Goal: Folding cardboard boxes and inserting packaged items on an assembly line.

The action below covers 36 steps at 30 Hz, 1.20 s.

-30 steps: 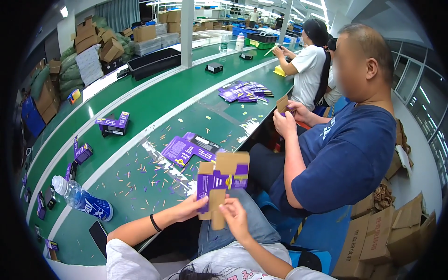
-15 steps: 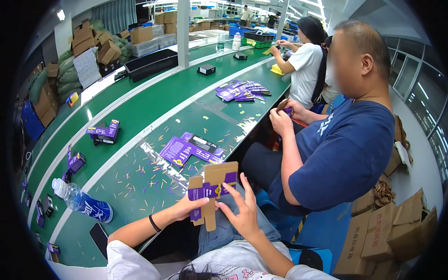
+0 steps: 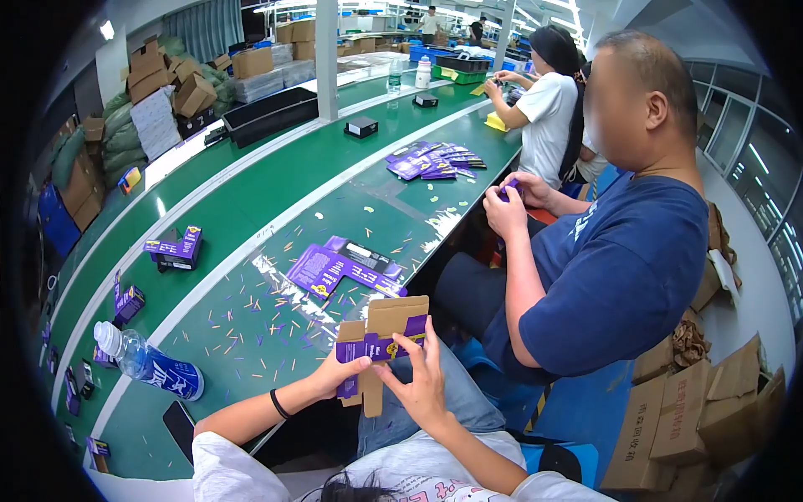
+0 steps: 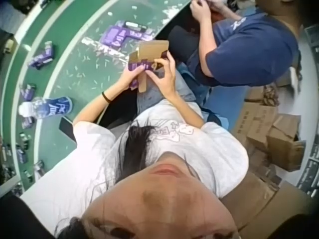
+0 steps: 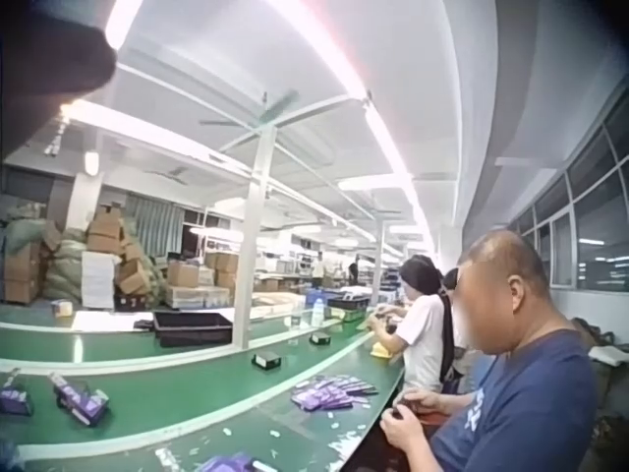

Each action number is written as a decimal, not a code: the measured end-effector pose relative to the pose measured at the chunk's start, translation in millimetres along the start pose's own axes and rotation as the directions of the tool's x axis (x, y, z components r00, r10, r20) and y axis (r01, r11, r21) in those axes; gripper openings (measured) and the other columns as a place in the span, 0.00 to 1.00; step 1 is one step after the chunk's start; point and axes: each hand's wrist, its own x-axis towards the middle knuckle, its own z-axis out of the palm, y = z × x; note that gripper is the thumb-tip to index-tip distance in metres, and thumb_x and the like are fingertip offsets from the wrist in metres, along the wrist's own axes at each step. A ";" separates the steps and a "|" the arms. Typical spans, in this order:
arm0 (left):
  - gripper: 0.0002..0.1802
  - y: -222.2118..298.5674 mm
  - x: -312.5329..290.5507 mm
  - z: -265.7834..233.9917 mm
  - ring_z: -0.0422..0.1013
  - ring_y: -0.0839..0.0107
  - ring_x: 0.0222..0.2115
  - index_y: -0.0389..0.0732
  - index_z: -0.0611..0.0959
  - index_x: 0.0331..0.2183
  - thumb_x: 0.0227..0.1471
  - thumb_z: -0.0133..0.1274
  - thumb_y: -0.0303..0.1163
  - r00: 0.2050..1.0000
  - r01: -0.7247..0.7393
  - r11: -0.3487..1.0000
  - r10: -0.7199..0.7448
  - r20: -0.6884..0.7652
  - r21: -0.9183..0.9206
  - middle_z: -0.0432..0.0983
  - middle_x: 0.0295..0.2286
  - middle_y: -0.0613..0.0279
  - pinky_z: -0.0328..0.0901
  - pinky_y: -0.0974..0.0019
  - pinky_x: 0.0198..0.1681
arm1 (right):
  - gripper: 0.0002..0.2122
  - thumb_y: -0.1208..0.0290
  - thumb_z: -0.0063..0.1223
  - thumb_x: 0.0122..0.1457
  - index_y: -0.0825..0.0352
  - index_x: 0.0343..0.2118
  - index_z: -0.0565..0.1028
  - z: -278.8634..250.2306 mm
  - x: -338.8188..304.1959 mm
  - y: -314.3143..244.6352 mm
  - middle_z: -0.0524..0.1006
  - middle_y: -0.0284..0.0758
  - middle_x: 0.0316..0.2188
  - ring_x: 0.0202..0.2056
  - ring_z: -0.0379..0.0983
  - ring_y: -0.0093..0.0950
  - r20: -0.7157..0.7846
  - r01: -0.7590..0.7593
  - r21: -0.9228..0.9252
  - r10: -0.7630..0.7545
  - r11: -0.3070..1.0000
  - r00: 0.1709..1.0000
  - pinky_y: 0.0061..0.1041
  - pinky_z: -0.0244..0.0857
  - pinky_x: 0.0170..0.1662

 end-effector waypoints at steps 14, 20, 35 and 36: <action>0.31 10.6 5.6 31.4 0.69 0.70 0.37 0.38 0.64 0.47 0.43 0.61 0.32 0.760 -0.583 0.761 0.635 -0.138 0.284 0.67 0.40 0.56 0.66 0.68 0.41 | 0.24 0.79 0.61 0.47 0.64 0.49 0.66 -27.9 4.7 -18.0 0.57 0.46 0.55 0.50 0.66 0.38 0.053 -0.218 0.698 0.254 0.682 0.966 0.30 0.65 0.51; 0.22 13.1 2.3 25.5 0.68 0.70 0.36 0.39 0.70 0.37 0.41 0.63 0.30 0.872 -0.378 0.838 0.465 -0.153 0.393 0.67 0.36 0.59 0.65 0.66 0.41 | 0.24 0.77 0.61 0.47 0.66 0.49 0.68 -27.6 7.1 7.3 0.61 0.43 0.53 0.50 0.66 0.37 0.157 -0.190 0.482 0.129 0.855 0.979 0.29 0.65 0.50; 0.15 13.9 10.5 30.6 0.67 0.72 0.30 0.39 0.74 0.27 0.40 0.64 0.33 0.920 -0.384 0.765 0.364 0.145 0.517 0.68 0.30 0.62 0.63 0.70 0.37 | 0.22 0.69 0.54 0.53 0.65 0.52 0.69 -61.4 23.7 24.6 0.65 0.42 0.53 0.51 0.66 0.34 0.444 -0.393 0.674 0.083 0.626 0.892 0.30 0.63 0.51; 0.16 14.3 10.8 30.9 0.67 0.71 0.31 0.39 0.74 0.27 0.39 0.65 0.34 0.926 -0.371 0.780 0.349 0.141 0.504 0.68 0.30 0.62 0.63 0.70 0.37 | 0.22 0.70 0.54 0.54 0.65 0.53 0.68 -64.0 23.5 23.5 0.67 0.43 0.53 0.50 0.67 0.34 0.512 -0.391 0.626 0.021 0.675 0.858 0.30 0.63 0.51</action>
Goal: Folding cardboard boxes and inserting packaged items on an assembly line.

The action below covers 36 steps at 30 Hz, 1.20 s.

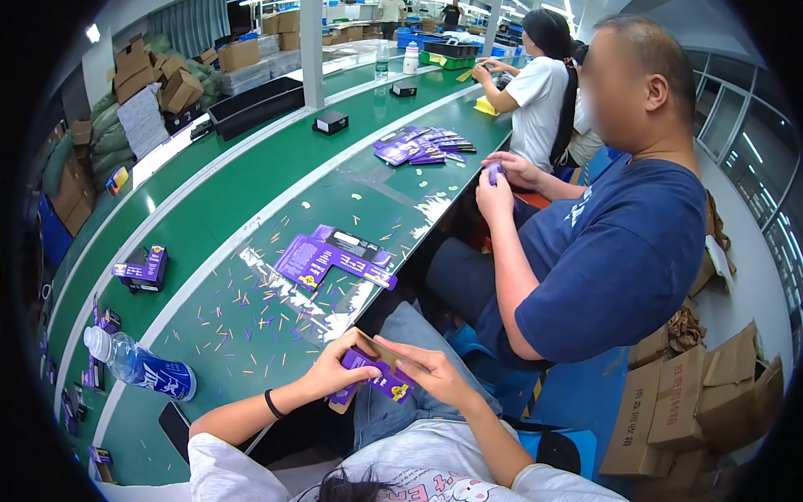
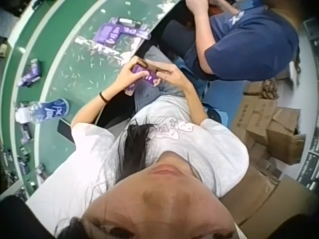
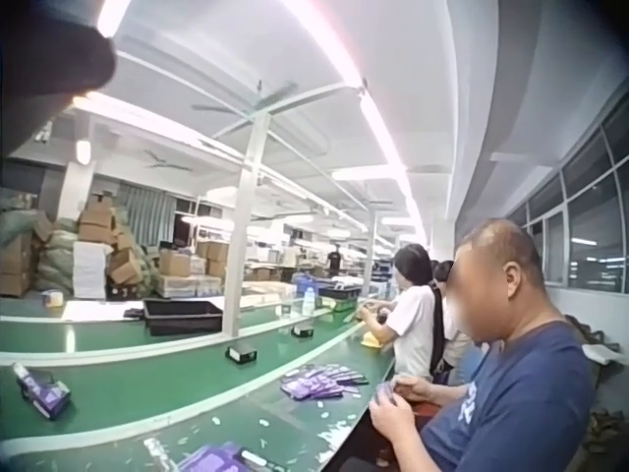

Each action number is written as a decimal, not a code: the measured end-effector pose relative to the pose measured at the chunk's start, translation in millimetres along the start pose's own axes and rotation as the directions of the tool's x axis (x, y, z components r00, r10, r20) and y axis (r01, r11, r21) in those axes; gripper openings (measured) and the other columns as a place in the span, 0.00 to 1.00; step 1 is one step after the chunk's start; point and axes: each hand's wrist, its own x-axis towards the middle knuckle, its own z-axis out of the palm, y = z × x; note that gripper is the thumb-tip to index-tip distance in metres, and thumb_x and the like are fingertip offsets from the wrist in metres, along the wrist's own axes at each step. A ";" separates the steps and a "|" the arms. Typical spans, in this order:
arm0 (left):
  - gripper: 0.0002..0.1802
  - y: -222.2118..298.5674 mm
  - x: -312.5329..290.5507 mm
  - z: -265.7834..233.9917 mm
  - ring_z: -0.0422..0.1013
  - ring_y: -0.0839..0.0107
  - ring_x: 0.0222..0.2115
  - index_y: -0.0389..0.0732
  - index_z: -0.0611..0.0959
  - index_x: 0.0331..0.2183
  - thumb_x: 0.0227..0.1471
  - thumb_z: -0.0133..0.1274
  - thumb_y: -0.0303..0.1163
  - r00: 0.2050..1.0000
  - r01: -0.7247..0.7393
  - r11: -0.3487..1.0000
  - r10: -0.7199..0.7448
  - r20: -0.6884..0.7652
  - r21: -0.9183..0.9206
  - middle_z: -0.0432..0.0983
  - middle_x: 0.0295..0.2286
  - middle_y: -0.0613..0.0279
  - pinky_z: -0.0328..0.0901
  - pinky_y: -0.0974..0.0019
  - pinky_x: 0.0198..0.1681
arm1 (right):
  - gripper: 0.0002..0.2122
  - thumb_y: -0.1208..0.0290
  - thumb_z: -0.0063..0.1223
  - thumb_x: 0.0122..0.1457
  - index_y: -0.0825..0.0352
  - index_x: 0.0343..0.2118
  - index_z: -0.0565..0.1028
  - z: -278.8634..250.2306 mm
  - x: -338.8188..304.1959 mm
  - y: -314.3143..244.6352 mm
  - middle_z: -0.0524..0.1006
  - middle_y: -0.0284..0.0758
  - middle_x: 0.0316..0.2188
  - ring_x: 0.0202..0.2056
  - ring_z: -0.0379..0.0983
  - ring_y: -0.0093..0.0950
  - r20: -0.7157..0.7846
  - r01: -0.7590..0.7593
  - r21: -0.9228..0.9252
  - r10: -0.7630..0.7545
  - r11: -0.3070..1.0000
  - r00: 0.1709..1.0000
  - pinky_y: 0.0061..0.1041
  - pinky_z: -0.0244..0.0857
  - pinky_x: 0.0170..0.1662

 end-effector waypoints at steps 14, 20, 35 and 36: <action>0.25 4.7 -2.1 11.2 0.68 0.69 0.36 0.41 0.72 0.39 0.38 0.65 0.33 0.999 -0.027 0.999 0.026 -0.029 -0.022 0.68 0.35 0.61 0.64 0.67 0.42 | 0.11 0.76 0.50 0.57 0.71 0.43 0.74 -2.0 -3.5 -19.7 0.75 0.40 0.42 0.42 0.72 0.27 -0.054 -0.172 0.118 0.179 0.978 0.982 0.21 0.68 0.45; 0.35 14.8 1.7 10.6 0.68 0.70 0.39 0.43 0.67 0.50 0.39 0.64 0.30 0.999 -0.043 0.997 0.043 0.000 -0.067 0.68 0.41 0.60 0.64 0.66 0.44 | 0.10 0.79 0.54 0.53 0.69 0.39 0.76 2.9 -5.8 -0.7 0.75 0.39 0.42 0.39 0.74 0.25 -0.311 -0.111 -0.063 0.086 0.992 0.946 0.20 0.70 0.41; 0.13 -17.0 10.3 2.1 0.70 0.73 0.33 0.39 0.74 0.42 0.54 0.49 0.31 0.998 0.010 0.971 0.005 0.061 -0.238 0.70 0.40 0.59 0.66 0.74 0.35 | 0.10 0.75 0.48 0.57 0.66 0.41 0.76 -4.2 -1.4 -15.1 0.65 0.43 0.55 0.49 0.68 0.31 0.026 0.117 -0.291 -0.115 0.949 0.993 0.24 0.65 0.48; 0.11 -17.0 10.7 2.2 0.70 0.74 0.32 0.38 0.75 0.40 0.55 0.48 0.32 0.998 0.018 0.967 -0.002 0.062 -0.255 0.71 0.39 0.59 0.66 0.75 0.33 | 0.11 0.74 0.47 0.58 0.66 0.42 0.76 -4.2 -2.1 -15.4 0.65 0.43 0.55 0.49 0.68 0.31 0.031 0.103 -0.295 -0.098 0.950 0.995 0.23 0.65 0.48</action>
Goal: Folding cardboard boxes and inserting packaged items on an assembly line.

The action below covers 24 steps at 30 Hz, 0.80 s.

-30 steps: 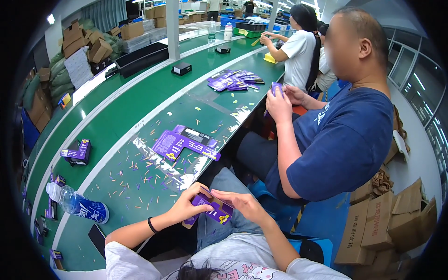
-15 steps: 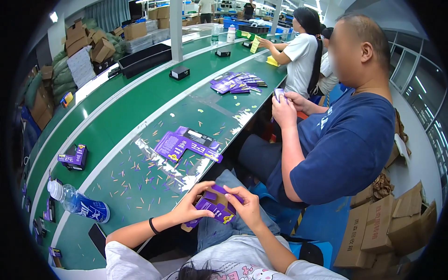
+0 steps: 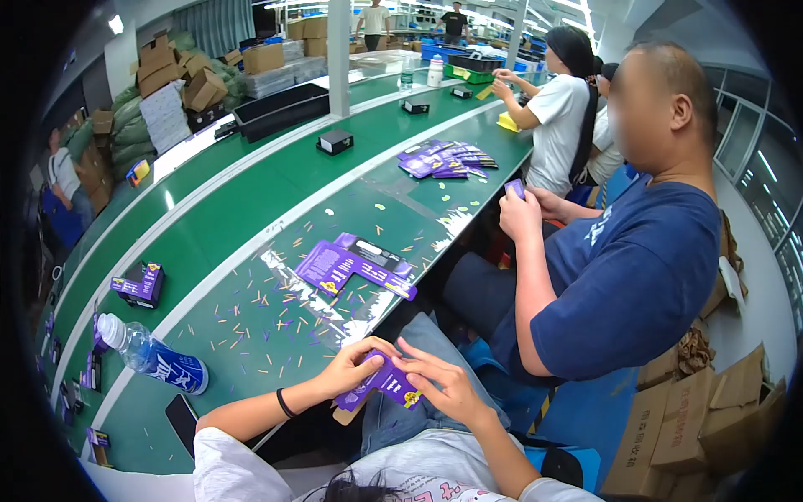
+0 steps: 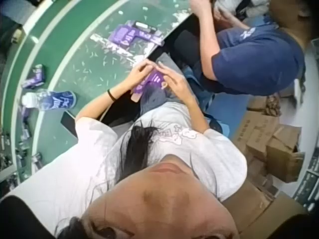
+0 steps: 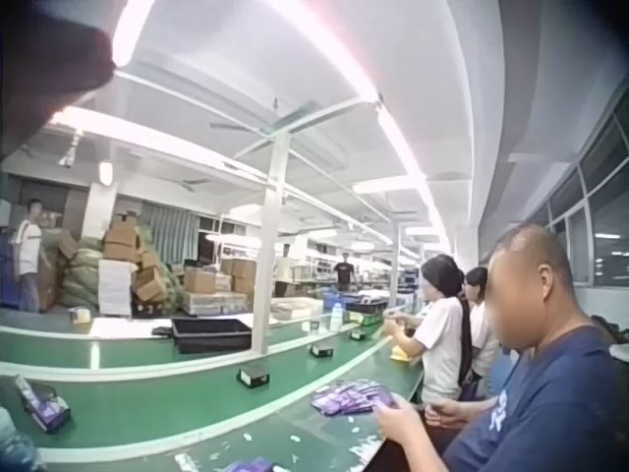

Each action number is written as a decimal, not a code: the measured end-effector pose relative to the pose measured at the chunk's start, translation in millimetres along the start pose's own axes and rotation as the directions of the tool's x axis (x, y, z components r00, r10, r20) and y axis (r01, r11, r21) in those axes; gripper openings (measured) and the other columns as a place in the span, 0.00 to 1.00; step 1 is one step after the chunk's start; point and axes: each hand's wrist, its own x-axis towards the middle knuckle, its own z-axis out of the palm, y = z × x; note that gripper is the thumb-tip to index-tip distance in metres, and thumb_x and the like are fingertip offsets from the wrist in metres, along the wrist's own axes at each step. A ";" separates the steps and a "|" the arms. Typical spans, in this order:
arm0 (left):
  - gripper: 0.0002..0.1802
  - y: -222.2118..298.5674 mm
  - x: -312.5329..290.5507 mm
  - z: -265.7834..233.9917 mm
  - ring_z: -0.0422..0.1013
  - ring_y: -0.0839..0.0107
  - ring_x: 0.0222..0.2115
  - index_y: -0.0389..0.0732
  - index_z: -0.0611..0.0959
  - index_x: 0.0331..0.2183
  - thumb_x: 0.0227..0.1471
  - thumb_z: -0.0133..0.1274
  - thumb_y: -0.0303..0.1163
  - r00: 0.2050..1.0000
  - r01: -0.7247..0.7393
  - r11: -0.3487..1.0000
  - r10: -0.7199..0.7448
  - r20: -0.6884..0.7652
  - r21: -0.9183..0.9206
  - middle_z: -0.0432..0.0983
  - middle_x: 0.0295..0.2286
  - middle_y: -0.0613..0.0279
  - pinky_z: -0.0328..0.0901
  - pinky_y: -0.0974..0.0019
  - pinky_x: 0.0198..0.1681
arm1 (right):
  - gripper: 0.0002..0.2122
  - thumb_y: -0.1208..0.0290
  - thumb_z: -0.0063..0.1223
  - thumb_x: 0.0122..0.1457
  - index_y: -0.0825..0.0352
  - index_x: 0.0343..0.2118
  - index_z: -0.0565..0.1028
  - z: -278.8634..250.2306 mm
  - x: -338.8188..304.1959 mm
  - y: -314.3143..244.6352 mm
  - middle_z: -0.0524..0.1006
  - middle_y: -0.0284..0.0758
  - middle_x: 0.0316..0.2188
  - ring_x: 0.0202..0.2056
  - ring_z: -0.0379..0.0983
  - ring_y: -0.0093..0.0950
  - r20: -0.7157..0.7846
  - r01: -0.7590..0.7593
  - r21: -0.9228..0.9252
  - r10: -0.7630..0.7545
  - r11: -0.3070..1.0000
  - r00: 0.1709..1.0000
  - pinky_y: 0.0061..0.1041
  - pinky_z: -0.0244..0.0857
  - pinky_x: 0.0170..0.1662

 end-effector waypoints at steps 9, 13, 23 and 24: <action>0.12 3.5 4.1 -0.2 0.70 0.77 0.26 0.38 0.74 0.35 0.58 0.45 0.38 0.984 0.073 0.980 -0.101 -0.146 -0.185 0.72 0.35 0.61 0.66 0.78 0.21 | 0.10 0.77 0.56 0.50 0.70 0.38 0.76 26.9 -14.6 19.6 0.75 0.40 0.43 0.38 0.75 0.29 -0.410 -0.002 -0.053 -0.020 0.999 0.912 0.23 0.69 0.42; 0.12 6.4 3.2 -1.7 0.69 0.74 0.30 0.38 0.75 0.34 0.58 0.45 0.37 0.967 0.176 0.972 -0.201 -0.158 -0.158 0.71 0.36 0.59 0.65 0.74 0.29 | 0.10 0.78 0.58 0.48 0.69 0.35 0.77 27.7 -8.6 20.0 0.77 0.40 0.41 0.36 0.75 0.30 -0.409 0.038 -0.304 -0.167 0.952 0.897 0.25 0.69 0.42; 0.08 1.9 3.3 2.6 0.66 0.66 0.37 0.37 0.76 0.33 0.54 0.48 0.32 0.955 -0.054 0.906 0.169 -0.242 0.419 0.69 0.37 0.57 0.61 0.67 0.43 | 0.10 0.76 0.60 0.45 0.66 0.33 0.79 43.3 11.9 3.7 0.78 0.33 0.38 0.36 0.75 0.30 -0.327 0.001 -0.566 -0.226 0.824 0.918 0.32 0.66 0.47; 0.08 3.7 2.8 3.6 0.66 0.65 0.38 0.37 0.76 0.33 0.53 0.49 0.32 0.949 -0.071 0.900 0.193 -0.248 0.430 0.69 0.36 0.57 0.60 0.67 0.43 | 0.09 0.76 0.60 0.45 0.65 0.33 0.79 43.2 13.4 3.3 0.78 0.32 0.37 0.37 0.75 0.30 -0.322 -0.012 -0.570 -0.211 0.821 0.923 0.33 0.64 0.49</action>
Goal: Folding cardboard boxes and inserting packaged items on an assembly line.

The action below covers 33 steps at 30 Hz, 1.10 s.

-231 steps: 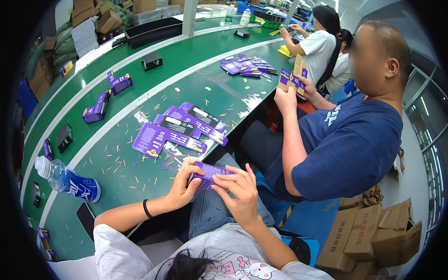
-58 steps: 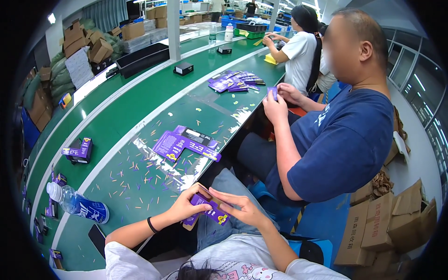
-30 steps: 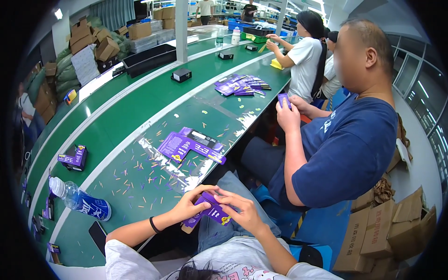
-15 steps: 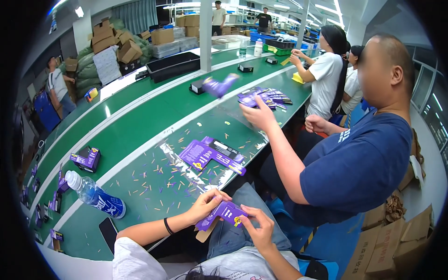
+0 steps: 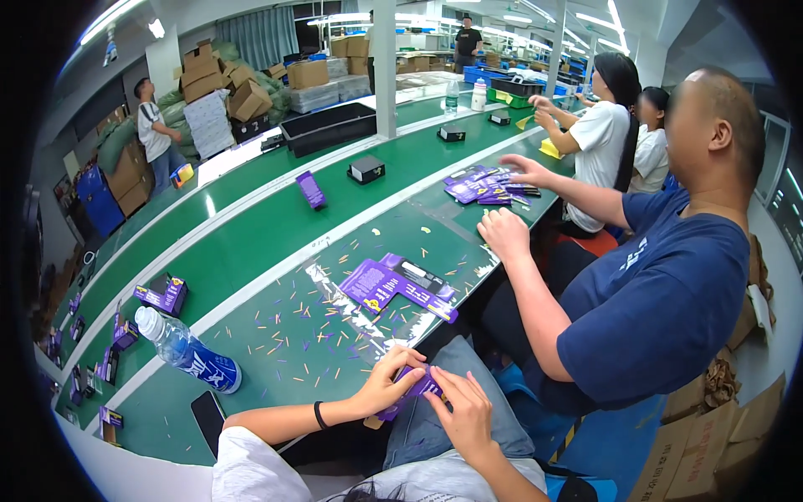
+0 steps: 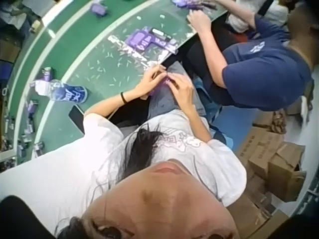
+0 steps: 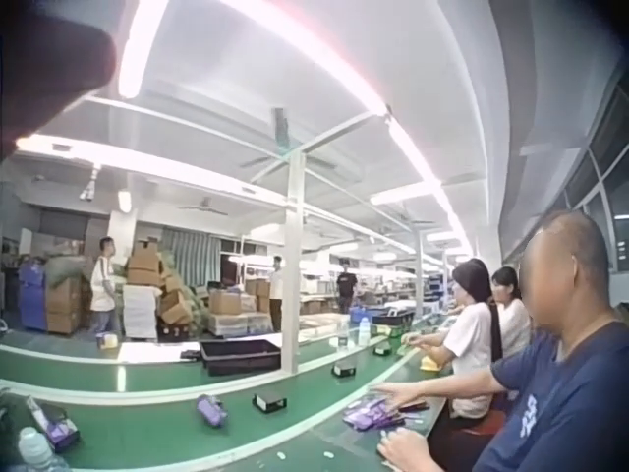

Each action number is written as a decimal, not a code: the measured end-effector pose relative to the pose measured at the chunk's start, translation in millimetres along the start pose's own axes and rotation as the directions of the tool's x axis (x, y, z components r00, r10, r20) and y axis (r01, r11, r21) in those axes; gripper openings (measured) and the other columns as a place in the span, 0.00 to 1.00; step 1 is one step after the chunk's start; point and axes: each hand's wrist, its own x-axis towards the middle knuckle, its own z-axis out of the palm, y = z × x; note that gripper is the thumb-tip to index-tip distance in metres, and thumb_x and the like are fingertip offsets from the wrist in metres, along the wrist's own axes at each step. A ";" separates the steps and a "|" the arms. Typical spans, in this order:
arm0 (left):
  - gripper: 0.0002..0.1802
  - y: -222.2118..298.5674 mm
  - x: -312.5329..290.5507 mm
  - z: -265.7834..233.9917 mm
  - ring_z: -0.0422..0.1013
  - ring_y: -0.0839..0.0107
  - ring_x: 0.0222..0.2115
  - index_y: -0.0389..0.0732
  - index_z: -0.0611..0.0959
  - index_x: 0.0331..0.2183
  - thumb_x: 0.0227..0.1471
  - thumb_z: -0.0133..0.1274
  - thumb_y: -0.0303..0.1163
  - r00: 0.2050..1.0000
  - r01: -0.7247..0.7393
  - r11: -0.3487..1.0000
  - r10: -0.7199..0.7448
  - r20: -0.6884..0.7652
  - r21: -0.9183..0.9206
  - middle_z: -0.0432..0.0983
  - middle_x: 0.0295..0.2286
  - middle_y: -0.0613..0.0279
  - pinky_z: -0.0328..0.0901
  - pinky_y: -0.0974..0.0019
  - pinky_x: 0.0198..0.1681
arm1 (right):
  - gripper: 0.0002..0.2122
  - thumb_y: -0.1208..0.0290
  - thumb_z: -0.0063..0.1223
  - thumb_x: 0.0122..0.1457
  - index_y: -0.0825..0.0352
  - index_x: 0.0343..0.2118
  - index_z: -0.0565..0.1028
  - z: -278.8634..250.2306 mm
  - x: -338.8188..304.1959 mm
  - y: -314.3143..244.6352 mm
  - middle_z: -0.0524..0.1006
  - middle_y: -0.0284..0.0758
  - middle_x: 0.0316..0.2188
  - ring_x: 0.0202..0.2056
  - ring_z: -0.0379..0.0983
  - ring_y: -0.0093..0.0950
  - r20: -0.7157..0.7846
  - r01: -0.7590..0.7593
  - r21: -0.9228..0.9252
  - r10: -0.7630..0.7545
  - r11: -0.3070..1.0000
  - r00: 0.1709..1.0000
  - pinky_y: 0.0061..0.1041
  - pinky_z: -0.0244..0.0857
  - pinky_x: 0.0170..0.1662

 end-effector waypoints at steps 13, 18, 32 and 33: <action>0.07 10.2 0.5 -0.2 0.66 0.65 0.38 0.37 0.77 0.32 0.52 0.50 0.30 1.000 -0.012 1.000 0.012 0.010 0.027 0.69 0.38 0.57 0.60 0.67 0.43 | 0.08 0.76 0.62 0.43 0.61 0.30 0.80 4.6 -1.9 8.1 0.80 0.25 0.30 0.41 0.73 0.25 -0.123 0.072 -0.007 -0.072 0.997 0.990 0.34 0.53 0.56; 0.06 7.6 2.6 -1.7 0.66 0.65 0.39 0.37 0.77 0.32 0.52 0.50 0.29 1.000 -0.022 0.999 0.022 -0.017 0.044 0.70 0.39 0.57 0.60 0.66 0.44 | 0.08 0.76 0.62 0.43 0.62 0.29 0.81 10.3 -2.2 8.9 0.80 0.26 0.30 0.38 0.74 0.26 -0.167 -0.003 0.074 0.015 0.997 0.986 0.33 0.58 0.53; 0.07 3.6 1.5 -4.5 0.66 0.65 0.38 0.37 0.77 0.32 0.51 0.51 0.30 0.997 -0.054 0.997 0.057 -0.047 0.058 0.69 0.38 0.57 0.61 0.67 0.42 | 0.06 0.75 0.62 0.43 0.64 0.27 0.80 9.5 4.1 23.8 0.80 0.27 0.31 0.32 0.74 0.24 -0.107 0.180 0.075 -0.172 0.981 0.979 0.32 0.64 0.47; 0.07 3.9 1.6 -4.1 0.66 0.65 0.38 0.37 0.77 0.32 0.51 0.51 0.30 0.997 -0.060 0.997 0.062 -0.051 0.054 0.69 0.38 0.57 0.61 0.67 0.42 | 0.06 0.76 0.63 0.43 0.65 0.27 0.80 9.4 2.9 24.1 0.79 0.28 0.32 0.32 0.74 0.25 -0.109 0.164 0.094 -0.154 0.982 0.982 0.32 0.64 0.48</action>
